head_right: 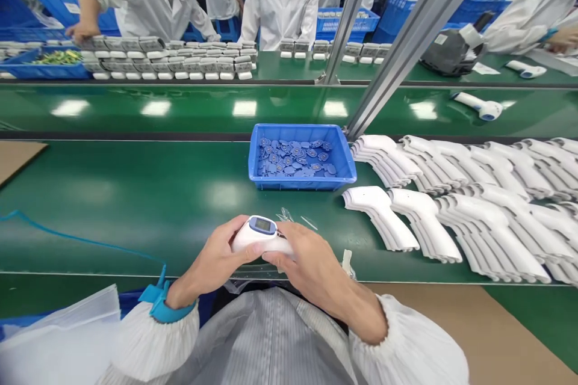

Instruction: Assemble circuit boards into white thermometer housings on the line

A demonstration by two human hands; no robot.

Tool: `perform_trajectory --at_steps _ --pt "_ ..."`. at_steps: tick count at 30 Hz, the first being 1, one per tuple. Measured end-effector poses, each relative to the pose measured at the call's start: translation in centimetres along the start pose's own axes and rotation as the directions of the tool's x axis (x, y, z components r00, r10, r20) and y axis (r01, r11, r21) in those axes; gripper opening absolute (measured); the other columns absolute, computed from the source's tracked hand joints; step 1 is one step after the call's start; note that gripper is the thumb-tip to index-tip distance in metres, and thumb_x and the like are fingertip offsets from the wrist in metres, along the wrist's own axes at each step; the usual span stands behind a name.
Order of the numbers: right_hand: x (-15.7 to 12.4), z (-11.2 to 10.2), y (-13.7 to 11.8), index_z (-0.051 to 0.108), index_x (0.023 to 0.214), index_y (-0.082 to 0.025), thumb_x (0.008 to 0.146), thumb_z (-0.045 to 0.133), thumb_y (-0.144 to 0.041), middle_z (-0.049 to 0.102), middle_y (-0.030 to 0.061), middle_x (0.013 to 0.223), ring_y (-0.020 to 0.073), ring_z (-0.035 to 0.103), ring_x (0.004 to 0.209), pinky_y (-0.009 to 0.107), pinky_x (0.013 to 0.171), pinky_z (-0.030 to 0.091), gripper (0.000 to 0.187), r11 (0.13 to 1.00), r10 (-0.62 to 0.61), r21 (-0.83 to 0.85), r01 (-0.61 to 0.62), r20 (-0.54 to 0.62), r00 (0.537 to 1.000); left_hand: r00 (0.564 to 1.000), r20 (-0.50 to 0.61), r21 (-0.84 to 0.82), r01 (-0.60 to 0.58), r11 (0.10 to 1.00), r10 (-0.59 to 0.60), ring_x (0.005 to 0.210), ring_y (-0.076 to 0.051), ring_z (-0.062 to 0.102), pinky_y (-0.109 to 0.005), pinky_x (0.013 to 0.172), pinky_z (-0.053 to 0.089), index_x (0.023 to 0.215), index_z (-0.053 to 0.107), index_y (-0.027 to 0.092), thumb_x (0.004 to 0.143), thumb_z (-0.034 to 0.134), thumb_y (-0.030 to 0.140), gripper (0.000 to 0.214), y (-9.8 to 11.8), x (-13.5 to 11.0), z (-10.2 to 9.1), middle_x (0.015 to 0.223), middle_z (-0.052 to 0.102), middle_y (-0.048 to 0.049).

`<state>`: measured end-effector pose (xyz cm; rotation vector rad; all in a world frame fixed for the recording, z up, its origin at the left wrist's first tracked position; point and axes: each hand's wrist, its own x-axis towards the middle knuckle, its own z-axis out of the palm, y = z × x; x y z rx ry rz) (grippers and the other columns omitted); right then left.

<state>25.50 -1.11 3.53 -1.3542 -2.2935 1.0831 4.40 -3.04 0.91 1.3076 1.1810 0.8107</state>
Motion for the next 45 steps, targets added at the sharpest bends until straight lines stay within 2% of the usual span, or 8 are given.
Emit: perform_trajectory --at_steps 8,16,20,24,29,37,43,45 --pt "-0.7 0.0 -1.8 0.063 0.102 -0.021 0.101 0.038 -0.057 0.055 -0.0005 0.074 0.0123 0.049 0.061 0.024 0.052 0.04 0.044 0.767 0.13 0.582 -0.269 0.269 0.954 0.973 -0.207 0.251 -0.046 0.967 0.1 0.116 -0.026 0.06 -0.037 0.099 0.047 0.13 0.054 0.025 0.082 0.078 0.037 0.055 -1.1 -2.0 -0.2 0.13 0.062 -0.0061" --pt "-1.4 1.2 -1.6 0.06 0.121 -0.028 0.101 0.045 -0.051 0.062 0.003 0.105 0.0164 0.057 0.089 0.029 0.077 0.05 0.034 0.878 0.016 0.464 -0.119 0.22 0.975 0.981 -0.048 0.437 -0.147 0.887 0.186 0.136 -0.025 0.049 -0.038 0.114 0.037 0.149 0.04 0.024 0.099 0.054 0.038 0.053 -3.5 -3.2 -1.0 0.149 0.051 -0.0086" --pt "-1.3 1.3 -0.6 0.063 0.107 -0.025 0.101 0.047 -0.047 0.061 0.0026 0.102 0.0168 0.056 0.093 0.031 0.083 0.049 0.027 0.936 -0.07 0.352 -0.012 0.218 0.973 0.996 0.008 0.362 -0.087 0.928 0.09 0.09 -0.022 0.066 -0.031 0.077 0.051 0.122 0.061 0.018 0.09 0.066 0.049 0.045 -2.1 -2.9 -1.4 0.106 0.071 -0.0066" --pt "1.2 2.7 -2.4 0.064 0.106 -0.023 0.1 0.049 -0.045 0.064 0.0036 0.103 0.0154 0.059 0.09 0.029 0.08 0.048 0.027 0.947 -0.023 0.316 0.057 -0.111 0.994 0.997 -0.071 0.375 0.05 0.926 -0.025 0.059 -0.014 0.052 -0.026 0.052 0.033 0.087 0.06 0.017 0.082 0.073 0.048 0.033 0.0 -2.5 -1.1 0.068 0.061 0.0022" --pt "5.0 6.0 -6.2 0.042 0.055 -0.019 0.096 0.056 -0.046 0.043 -0.0037 0.058 0.0098 0.037 0.055 0.029 0.057 0.029 0.051 0.991 -0.122 -0.121 0.065 -0.55 0.826 0.995 0.014 0.305 -0.095 0.948 0.095 0.068 -0.015 0.059 -0.025 0.059 0.039 0.093 0.063 0.018 0.083 0.058 0.017 0.011 1.1 -2.2 -0.5 0.084 0.069 -0.0015" --pt "5.2 6.9 -5.6 0.028 0.051 -0.02 0.096 0.052 -0.02 0.032 -0.0048 0.05 0.0089 0.027 0.05 0.03 0.051 0.02 0.051 0.932 -0.354 -0.318 0.173 -0.699 0.621 0.983 0.022 0.675 -0.147 0.723 0.18 0.059 -0.022 0.061 -0.03 0.055 0.034 0.084 0.065 0.016 0.076 0.056 0.016 0.012 -1.0 -2.2 0.5 0.071 0.069 -0.0096" --pt "4.6 6.5 -5.9 0.033 0.055 -0.02 0.099 0.053 -0.027 0.035 -0.0047 0.053 0.0088 0.031 0.052 0.031 0.054 0.022 0.049 0.942 -0.297 -0.32 0.105 -0.644 0.705 0.981 0.068 0.6 -0.185 0.779 0.18 0.058 -0.02 0.06 -0.029 0.054 0.035 0.096 0.065 0.017 0.081 0.054 0.02 0.018 -0.7 -2.2 0.4 0.074 0.069 -0.0067" --pt "4.7 6.5 -5.9 0.034 0.053 -0.02 0.099 0.051 -0.025 0.037 -0.0042 0.052 0.0087 0.033 0.051 0.031 0.053 0.022 0.05 0.922 -0.358 -0.358 0.149 -0.634 0.686 0.981 0.068 0.656 -0.182 0.733 0.183 0.058 -0.022 0.061 -0.031 0.056 0.036 0.091 0.065 0.015 0.079 0.056 0.019 0.016 -0.7 -2.2 0.5 0.072 0.068 -0.0093"
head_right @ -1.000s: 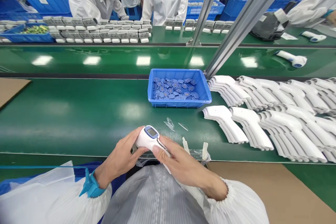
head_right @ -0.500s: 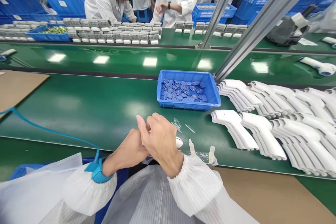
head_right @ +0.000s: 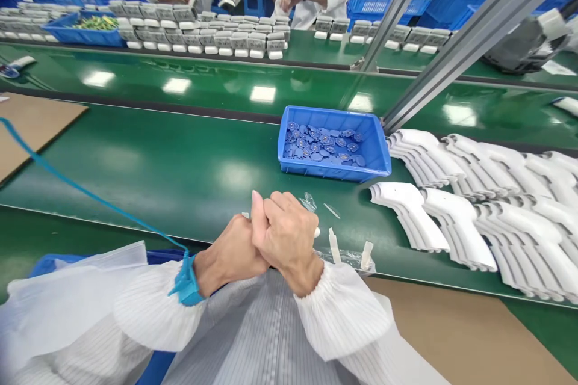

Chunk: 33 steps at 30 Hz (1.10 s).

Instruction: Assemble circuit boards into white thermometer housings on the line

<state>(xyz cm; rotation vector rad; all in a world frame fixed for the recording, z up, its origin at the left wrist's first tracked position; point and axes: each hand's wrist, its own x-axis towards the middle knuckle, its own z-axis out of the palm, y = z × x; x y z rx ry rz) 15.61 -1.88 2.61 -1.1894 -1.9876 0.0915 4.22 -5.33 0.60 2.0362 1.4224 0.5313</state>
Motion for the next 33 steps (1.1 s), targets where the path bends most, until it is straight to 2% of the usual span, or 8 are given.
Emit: perform_trajectory --at_steps 3,7,10,13,21,26,30,33 --pt "0.1 0.1 0.4 0.033 0.051 -0.02 0.099 0.05 -0.024 0.036 -0.0041 0.05 0.0086 0.032 0.05 0.03 0.052 0.023 0.051 0.999 -0.011 0.036 0.013 -0.063 0.998 0.999 -0.041 0.079 0.03 0.996 -0.027 0.06 -0.025 0.062 -0.033 0.058 0.037 0.096 0.066 0.014 0.076 0.057 0.019 0.022 0.0 0.3 -0.1 0.073 0.069 -0.0116" --pt "-0.3 -0.6 1.0 0.032 0.051 -0.019 0.098 0.053 -0.022 0.034 -0.0047 0.05 0.0085 0.031 0.05 0.029 0.052 0.023 0.051 1.0 0.008 0.002 -0.008 -0.1 0.995 1.0 0.015 -0.089 -0.018 0.996 0.019 0.058 -0.019 0.059 -0.029 0.054 0.034 0.099 0.066 0.017 0.08 0.054 0.019 0.022 0.4 0.8 -0.3 0.074 0.069 -0.0056" --pt "-0.9 -1.0 1.0 0.035 0.052 -0.019 0.097 0.055 -0.024 0.039 -0.0037 0.051 0.0093 0.032 0.052 0.03 0.054 0.024 0.049 0.995 -0.081 -0.053 0.079 -0.032 0.996 0.993 0.077 -0.117 -0.075 0.99 0.084 0.064 -0.022 0.062 -0.03 0.056 0.037 0.088 0.067 0.014 0.077 0.053 0.013 0.018 0.8 0.9 0.2 0.078 0.07 -0.0088" --pt "-1.0 -0.5 0.7 0.035 0.052 -0.019 0.097 0.053 -0.024 0.041 -0.0028 0.05 0.0095 0.033 0.052 0.03 0.053 0.023 0.05 0.991 -0.108 -0.079 0.107 -0.012 0.994 0.999 0.048 -0.066 -0.017 0.998 0.02 0.072 -0.029 0.065 -0.035 0.062 0.042 0.086 0.069 0.009 0.075 0.054 0.01 0.018 0.8 1.0 1.0 0.081 0.07 -0.0148" --pt "0.3 -1.1 1.5 0.039 0.049 -0.019 0.099 0.049 -0.035 0.042 -0.0037 0.047 0.0073 0.033 0.046 0.029 0.052 0.023 0.054 0.964 0.263 -0.012 -0.266 -0.106 0.959 0.995 0.006 -0.328 0.098 0.939 -0.102 0.066 -0.02 0.063 -0.027 0.054 0.038 0.1 0.06 0.016 0.087 0.065 0.037 0.025 0.0 0.1 -0.4 0.084 0.071 -0.0058" --pt "0.0 -1.8 2.1 0.058 0.056 -0.018 0.099 0.053 -0.041 0.059 -0.0007 0.054 0.009 0.048 0.052 0.028 0.054 0.026 0.049 0.992 0.117 -0.052 -0.113 0.099 0.988 0.995 -0.018 -0.367 0.085 0.926 -0.099 0.063 -0.019 0.063 -0.028 0.056 0.039 0.102 0.059 0.015 0.09 0.06 0.037 0.025 0.5 -0.1 0.4 0.083 0.07 -0.0078" --pt "-0.8 -0.9 2.0 0.059 0.048 -0.017 0.1 0.048 -0.038 0.054 -0.0011 0.045 0.0077 0.042 0.043 0.028 0.05 0.023 0.057 0.982 0.165 -0.098 -0.163 0.011 0.986 0.977 -0.168 -0.23 0.092 0.969 -0.132 0.055 -0.018 0.059 -0.028 0.053 0.035 0.097 0.059 0.015 0.085 0.057 0.024 0.015 1.3 0.0 2.0 0.072 0.067 -0.0055" --pt "-0.2 -1.4 2.1 0.062 0.05 -0.018 0.1 0.049 -0.04 0.056 -0.0012 0.046 0.0081 0.047 0.045 0.027 0.051 0.027 0.057 0.984 0.175 -0.047 -0.171 0.119 0.977 0.98 -0.147 -0.266 0.092 0.96 -0.134 0.055 -0.015 0.058 -0.026 0.053 0.036 0.093 0.059 0.017 0.087 0.06 0.029 0.014 1.1 -0.2 1.2 0.072 0.067 -0.0018"
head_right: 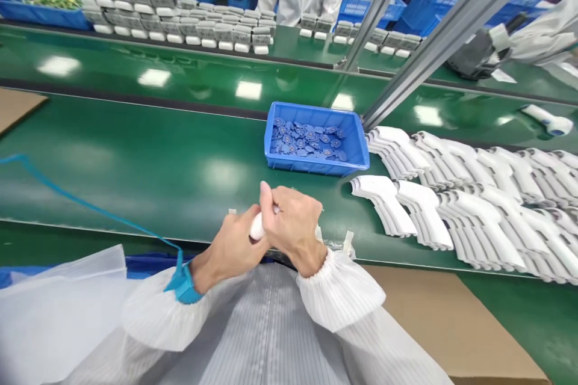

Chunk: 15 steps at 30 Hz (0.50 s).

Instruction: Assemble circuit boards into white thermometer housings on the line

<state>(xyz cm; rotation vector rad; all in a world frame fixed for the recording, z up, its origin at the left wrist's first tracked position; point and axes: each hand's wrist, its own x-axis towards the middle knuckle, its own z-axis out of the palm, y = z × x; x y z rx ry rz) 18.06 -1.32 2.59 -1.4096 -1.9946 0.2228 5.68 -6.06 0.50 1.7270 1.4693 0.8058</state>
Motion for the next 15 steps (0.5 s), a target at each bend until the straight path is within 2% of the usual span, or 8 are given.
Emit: perform_trajectory --at_steps 2,4,6,8,10,11,13,15 --pt "1.5 -1.2 0.6 0.068 0.057 -0.018 0.1 0.049 -0.045 0.064 -0.0008 0.054 0.0095 0.056 0.051 0.025 0.054 0.033 0.054 0.995 0.01 0.101 -0.024 0.135 0.991 0.999 0.039 0.005 0.029 1.0 -0.03 0.057 -0.013 0.057 -0.025 0.054 0.037 0.088 0.06 0.018 0.089 0.063 0.039 0.021 -0.3 0.0 -2.3 0.072 0.066 0.0009" --pt "4.0 -2.4 2.0 0.075 0.073 -0.019 0.1 0.049 -0.047 0.072 0.0002 0.069 0.0122 0.065 0.063 0.024 0.06 0.042 0.047 0.98 0.04 0.182 -0.078 0.205 0.978 0.996 0.022 0.089 0.079 0.993 -0.081 0.061 -0.014 0.058 -0.025 0.057 0.039 0.09 0.063 0.02 0.088 0.066 0.047 0.028 -0.9 -0.1 -5.3 0.074 0.067 0.0023" --pt "7.2 -3.0 4.1 0.077 0.089 -0.019 0.099 0.052 -0.041 0.077 0.0013 0.083 0.0147 0.069 0.074 0.024 0.069 0.048 0.036 0.987 0.07 0.123 -0.1 0.228 0.971 0.99 -0.045 0.217 0.143 0.966 -0.137 0.067 -0.016 0.061 -0.027 0.061 0.042 0.1 0.065 0.022 0.087 0.068 0.048 0.029 -1.8 0.0 -8.2 0.081 0.069 0.0024" --pt "10.6 -2.5 6.3 0.077 0.099 -0.018 0.096 0.057 -0.029 0.078 0.0026 0.094 0.0166 0.07 0.084 0.026 0.08 0.049 0.023 0.996 0.088 -0.051 -0.076 0.315 0.945 0.981 -0.126 0.383 0.184 0.905 -0.146 0.078 -0.02 0.065 -0.03 0.067 0.045 0.114 0.062 0.023 0.086 0.071 0.043 0.036 -2.6 0.3 -9.9 0.095 0.071 -0.0002" --pt "13.5 -0.9 8.1 0.077 0.105 -0.017 0.092 0.061 -0.019 0.077 0.0055 0.103 0.0189 0.07 0.091 0.029 0.089 0.048 0.021 0.99 0.089 -0.136 -0.039 0.389 0.917 0.987 -0.145 0.581 0.143 0.801 -0.071 0.091 -0.025 0.066 -0.034 0.075 0.046 0.125 0.056 0.02 0.084 0.075 0.035 0.047 -3.0 1.1 -10.0 0.109 0.07 -0.0051" --pt "14.7 0.1 8.7 0.077 0.108 -0.016 0.09 0.064 -0.017 0.077 0.0073 0.106 0.0201 0.069 0.095 0.029 0.091 0.047 0.022 0.988 0.082 -0.152 -0.019 0.418 0.905 0.993 -0.115 0.675 0.093 0.732 -0.02 0.096 -0.028 0.065 -0.036 0.078 0.046 0.126 0.056 0.018 0.084 0.075 0.031 0.048 -3.0 1.6 -9.7 0.111 0.069 -0.0071" --pt "16.4 2.3 9.5 0.076 0.11 -0.015 0.085 0.071 -0.016 0.075 0.0105 0.112 0.0222 0.068 0.101 0.03 0.092 0.047 0.026 0.987 0.062 -0.163 0.014 0.457 0.887 0.999 -0.007 0.809 -0.018 0.587 0.04 0.096 -0.031 0.064 -0.04 0.08 0.045 0.118 0.061 0.017 0.085 0.074 0.029 0.037 -2.8 2.9 -8.6 0.105 0.069 -0.0089" --pt "17.5 3.8 9.8 0.077 0.107 -0.014 0.078 0.078 -0.015 0.073 0.0126 0.113 0.0241 0.068 0.103 0.03 0.09 0.048 0.029 0.983 0.051 -0.177 0.041 0.484 0.874 0.997 0.066 0.856 -0.08 0.51 0.045 0.092 -0.031 0.064 -0.04 0.077 0.043 0.104 0.066 0.016 0.088 0.07 0.029 0.021 -2.4 4.0 -7.7 0.095 0.069 -0.0089"
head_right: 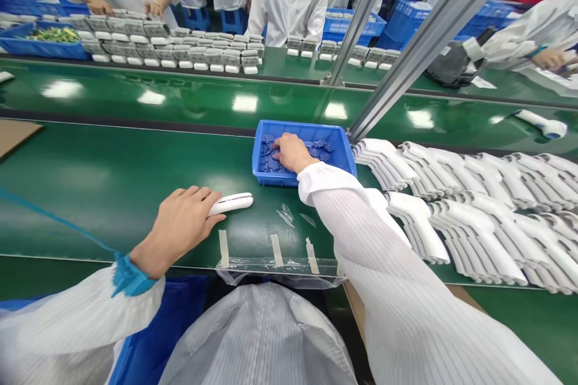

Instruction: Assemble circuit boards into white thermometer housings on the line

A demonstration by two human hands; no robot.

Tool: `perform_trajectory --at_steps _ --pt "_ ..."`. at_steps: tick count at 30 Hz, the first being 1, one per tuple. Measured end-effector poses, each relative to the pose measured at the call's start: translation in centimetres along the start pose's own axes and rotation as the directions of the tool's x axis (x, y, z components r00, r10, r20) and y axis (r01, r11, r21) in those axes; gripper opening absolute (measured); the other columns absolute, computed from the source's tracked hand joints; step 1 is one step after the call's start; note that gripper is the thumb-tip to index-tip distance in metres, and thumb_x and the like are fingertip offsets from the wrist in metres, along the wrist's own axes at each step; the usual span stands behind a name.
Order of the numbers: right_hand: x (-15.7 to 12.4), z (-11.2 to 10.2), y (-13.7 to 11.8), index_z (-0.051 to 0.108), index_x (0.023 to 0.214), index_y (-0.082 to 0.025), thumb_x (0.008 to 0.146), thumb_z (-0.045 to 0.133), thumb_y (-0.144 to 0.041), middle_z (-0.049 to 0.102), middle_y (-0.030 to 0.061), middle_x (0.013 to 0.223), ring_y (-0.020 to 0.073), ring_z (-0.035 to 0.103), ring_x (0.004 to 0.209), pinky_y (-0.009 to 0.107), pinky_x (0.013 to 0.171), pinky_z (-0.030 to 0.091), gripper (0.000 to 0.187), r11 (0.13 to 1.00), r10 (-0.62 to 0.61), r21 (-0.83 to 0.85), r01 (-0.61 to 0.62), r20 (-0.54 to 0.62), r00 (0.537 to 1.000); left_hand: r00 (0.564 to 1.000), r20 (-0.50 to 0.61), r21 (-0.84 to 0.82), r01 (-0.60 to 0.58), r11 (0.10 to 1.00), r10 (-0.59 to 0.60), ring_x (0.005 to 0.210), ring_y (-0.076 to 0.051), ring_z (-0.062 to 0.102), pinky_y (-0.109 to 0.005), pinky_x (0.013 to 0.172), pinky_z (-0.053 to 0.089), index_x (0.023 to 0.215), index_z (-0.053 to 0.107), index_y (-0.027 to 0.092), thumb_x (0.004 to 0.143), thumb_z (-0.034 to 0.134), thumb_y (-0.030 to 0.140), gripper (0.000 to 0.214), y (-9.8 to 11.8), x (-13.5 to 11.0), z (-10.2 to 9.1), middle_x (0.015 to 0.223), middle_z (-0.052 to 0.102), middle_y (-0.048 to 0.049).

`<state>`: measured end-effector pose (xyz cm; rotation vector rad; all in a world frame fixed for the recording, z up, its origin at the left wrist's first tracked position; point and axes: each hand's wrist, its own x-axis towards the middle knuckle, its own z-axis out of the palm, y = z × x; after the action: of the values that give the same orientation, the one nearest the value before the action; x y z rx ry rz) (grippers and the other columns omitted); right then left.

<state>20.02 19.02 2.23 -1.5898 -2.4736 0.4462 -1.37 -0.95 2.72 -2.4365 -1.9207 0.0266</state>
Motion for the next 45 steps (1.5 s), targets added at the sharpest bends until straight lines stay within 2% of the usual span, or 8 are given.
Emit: perform_trajectory --at_steps 5,9,14,19,28,32,38,45 --pt "-0.1 -0.5 0.3 0.079 0.096 -0.013 0.08 0.076 -0.014 0.076 0.0118 0.096 0.0245 0.07 0.093 0.031 0.084 0.049 0.016 1.0 -0.006 0.02 0.007 -0.039 0.999 0.975 -0.03 -0.375 0.194 0.906 -0.22 0.078 -0.024 0.062 -0.033 0.065 0.04 0.101 0.064 0.019 0.088 0.069 0.035 0.022 0.3 0.4 -0.4 0.093 0.07 -0.0045" --pt "-4.8 -2.1 -1.2 0.079 0.104 -0.018 0.09 0.068 -0.025 0.078 0.0054 0.098 0.0192 0.07 0.088 0.03 0.085 0.051 0.019 0.982 0.015 0.186 0.027 -0.222 0.975 0.936 -0.044 -0.834 0.159 0.529 -0.35 0.077 -0.017 0.06 -0.028 0.068 0.043 0.107 0.062 0.02 0.091 0.065 0.044 0.029 1.0 -0.1 -0.6 0.097 0.069 -0.0019" --pt "-11.6 -1.2 -5.2 0.081 0.096 -0.021 0.085 0.073 -0.039 0.077 0.0011 0.078 0.0163 0.068 0.064 0.029 0.066 0.056 0.023 0.712 0.227 0.698 0.079 -0.336 0.914 0.971 0.096 -0.961 0.148 0.235 -0.219 0.074 -0.015 0.059 -0.026 0.064 0.043 0.104 0.06 0.018 0.099 0.049 0.054 0.038 3.7 1.0 -1.1 0.088 0.068 -0.0018" --pt "-14.4 0.6 -6.4 0.078 0.103 -0.02 0.094 0.062 -0.04 0.075 0.0003 0.075 0.0141 0.069 0.067 0.028 0.067 0.056 0.027 0.573 0.199 0.817 0.057 -0.206 0.958 0.99 0.108 -0.962 0.127 0.243 -0.092 0.075 -0.014 0.057 -0.025 0.065 0.042 0.115 0.062 0.018 0.096 0.055 0.053 0.04 4.6 1.4 -1.6 0.087 0.067 -0.0012" --pt "-15.1 0.4 -4.2 0.068 0.085 -0.017 0.081 0.077 -0.047 0.07 -0.0015 0.073 0.0079 0.063 0.067 0.024 0.073 0.055 0.031 0.081 0.082 0.973 -0.218 0.212 0.974 0.965 0.26 -0.937 0.246 0.247 0.026 0.067 -0.013 0.056 -0.024 0.058 0.041 0.105 0.064 0.016 0.094 0.057 0.054 0.04 4.6 0.5 -2.2 0.082 0.065 -0.0015" --pt "-16.0 0.5 -4.0 0.072 0.104 -0.018 0.079 0.079 -0.041 0.077 0.004 0.091 0.0137 0.07 0.076 0.032 0.078 0.059 0.035 0.198 0.177 0.969 -0.151 0.116 0.977 0.974 0.226 -0.913 0.223 0.342 -0.031 0.065 -0.014 0.055 -0.025 0.057 0.041 0.108 0.066 0.017 0.095 0.055 0.054 0.041 4.8 0.3 -1.8 0.08 0.066 -0.0014" --pt "-17.4 -0.4 -5.0 0.074 0.114 -0.024 0.091 0.066 -0.03 0.076 0.0036 0.114 0.0215 0.072 0.103 0.037 0.096 0.056 0.025 0.684 0.116 0.723 0.094 -0.236 0.965 0.991 0.132 -0.805 0.128 0.579 -0.036 0.078 -0.02 0.064 -0.029 0.065 0.047 0.132 0.059 0.026 0.096 0.055 0.048 0.043 4.7 0.5 -1.7 0.098 0.071 -0.0026" --pt "-18.4 1.4 -5.3 0.066 0.115 -0.021 0.101 0.049 -0.028 0.073 0.0052 0.109 0.0184 0.068 0.096 0.032 0.086 0.055 0.023 0.812 -0.026 0.554 0.187 -0.285 0.958 0.988 -0.151 -0.554 -0.116 0.824 0.037 0.086 -0.022 0.063 -0.036 0.078 0.044 0.114 0.065 0.02 0.101 0.047 0.044 0.033 5.7 0.8 -0.3 0.1 0.071 -0.0065"
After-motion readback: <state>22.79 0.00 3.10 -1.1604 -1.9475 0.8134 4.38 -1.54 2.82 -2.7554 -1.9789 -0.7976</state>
